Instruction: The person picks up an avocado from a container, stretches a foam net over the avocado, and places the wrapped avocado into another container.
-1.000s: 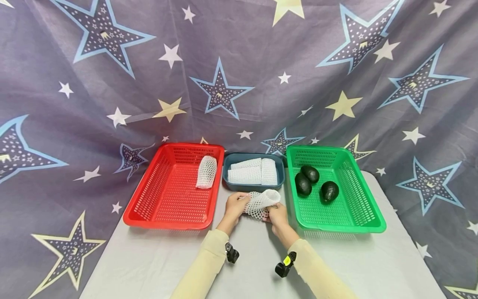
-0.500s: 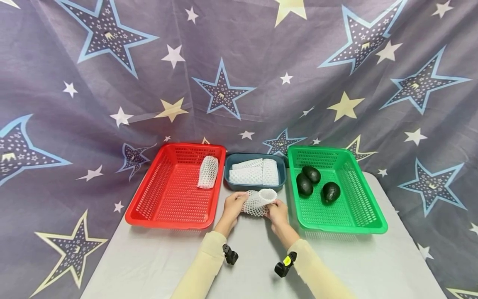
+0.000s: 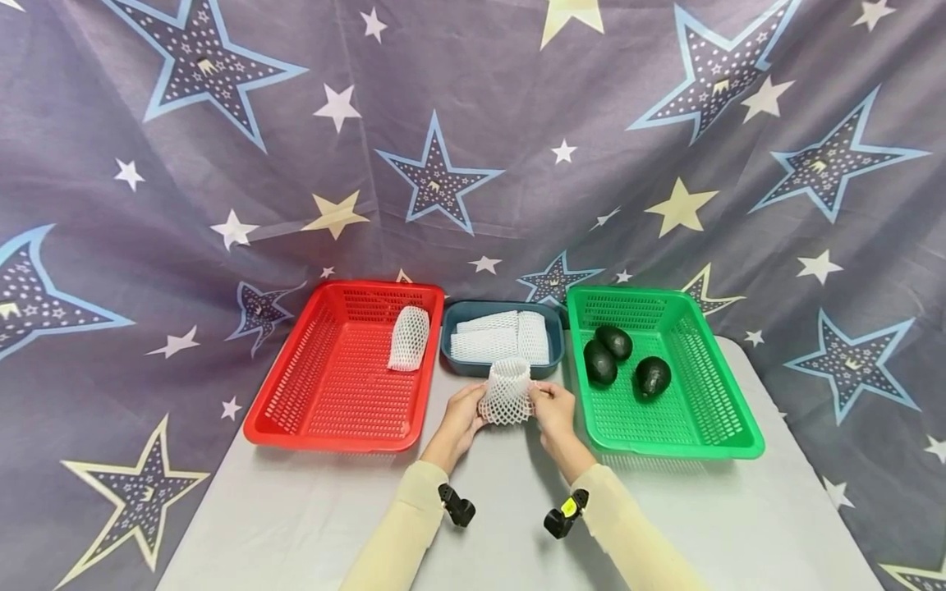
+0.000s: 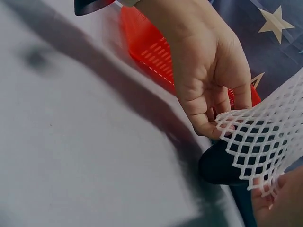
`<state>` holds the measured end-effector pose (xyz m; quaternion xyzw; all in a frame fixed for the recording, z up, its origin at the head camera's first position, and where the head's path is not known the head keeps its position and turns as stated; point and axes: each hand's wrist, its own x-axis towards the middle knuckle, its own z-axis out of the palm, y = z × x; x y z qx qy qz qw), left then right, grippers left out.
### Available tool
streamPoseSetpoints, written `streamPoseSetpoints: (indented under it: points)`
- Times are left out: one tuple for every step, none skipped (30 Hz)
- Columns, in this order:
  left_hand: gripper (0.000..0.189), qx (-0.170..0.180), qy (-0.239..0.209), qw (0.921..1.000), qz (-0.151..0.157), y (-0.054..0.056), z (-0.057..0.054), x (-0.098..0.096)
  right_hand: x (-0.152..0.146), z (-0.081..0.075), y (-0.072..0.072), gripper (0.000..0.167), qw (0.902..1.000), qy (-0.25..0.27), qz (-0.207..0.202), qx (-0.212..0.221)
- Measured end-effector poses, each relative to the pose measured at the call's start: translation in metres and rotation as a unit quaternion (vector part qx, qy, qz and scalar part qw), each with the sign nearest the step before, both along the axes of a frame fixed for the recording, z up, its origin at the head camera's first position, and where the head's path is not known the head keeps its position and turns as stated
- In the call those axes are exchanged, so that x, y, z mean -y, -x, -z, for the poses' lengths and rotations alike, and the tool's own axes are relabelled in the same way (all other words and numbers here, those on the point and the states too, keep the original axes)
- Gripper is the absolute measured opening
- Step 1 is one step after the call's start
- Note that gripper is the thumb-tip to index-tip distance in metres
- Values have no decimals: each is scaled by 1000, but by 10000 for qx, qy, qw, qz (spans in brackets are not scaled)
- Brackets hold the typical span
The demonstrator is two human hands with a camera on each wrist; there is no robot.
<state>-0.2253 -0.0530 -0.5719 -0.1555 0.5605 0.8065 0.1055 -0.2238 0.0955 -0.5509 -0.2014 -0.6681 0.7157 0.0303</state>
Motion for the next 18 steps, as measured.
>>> streamPoseSetpoints:
  points:
    - [37,12,-2,10000,10,0,1,0,0,1,0,16,10000,-5,-18,19]
    - [37,8,8,10000,19,-1,2,1,1,2,0,17,10000,-13,-40,27]
    - [37,27,0,10000,11,-1,2,2,1,2,0,17,10000,-12,-60,48]
    - [36,53,-6,10000,8,-2,3,2,1,3,-1,17,9999,-10,-85,57]
    - [36,52,-1,10000,5,-3,4,3,1,3,-1,17,9999,-6,-106,64]
    - [36,69,15,10000,3,-3,4,4,2,3,-1,17,9999,1,-132,69]
    - [37,72,22,10000,-3,-4,4,5,2,3,-1,17,9999,15,-157,64]
    - [37,90,48,9999,-11,-5,4,6,2,3,-1,18,9998,25,-185,54]
    - [38,102,71,9999,-17,-5,3,7,2,4,-1,17,9998,28,-206,48]
    - [39,81,110,9999,-2,-6,3,7,2,3,0,17,9997,28,-231,27]
    - [39,71,145,9999,8,-7,2,8,2,4,0,18,9997,33,-251,18]
    - [39,92,174,9998,12,-7,2,8,2,4,0,18,9996,48,-273,11]
    - [39,103,193,9998,1,-7,1,9,2,4,1,18,9995,77,-297,5]
    - [39,126,222,9997,-7,-7,1,9,3,4,0,18,9994,98,-319,16]
    - [39,124,247,9996,-7,-8,1,9,3,4,0,18,9994,122,-331,40]
    - [38,123,274,9995,-5,-8,1,9,3,4,-1,17,9993,151,-339,70]
    - [38,149,295,9995,-19,-8,2,9,4,5,-1,16,9992,182,-342,111]
    - [37,172,313,9994,-38,-8,2,10,4,5,-2,16,9991,215,-350,116]
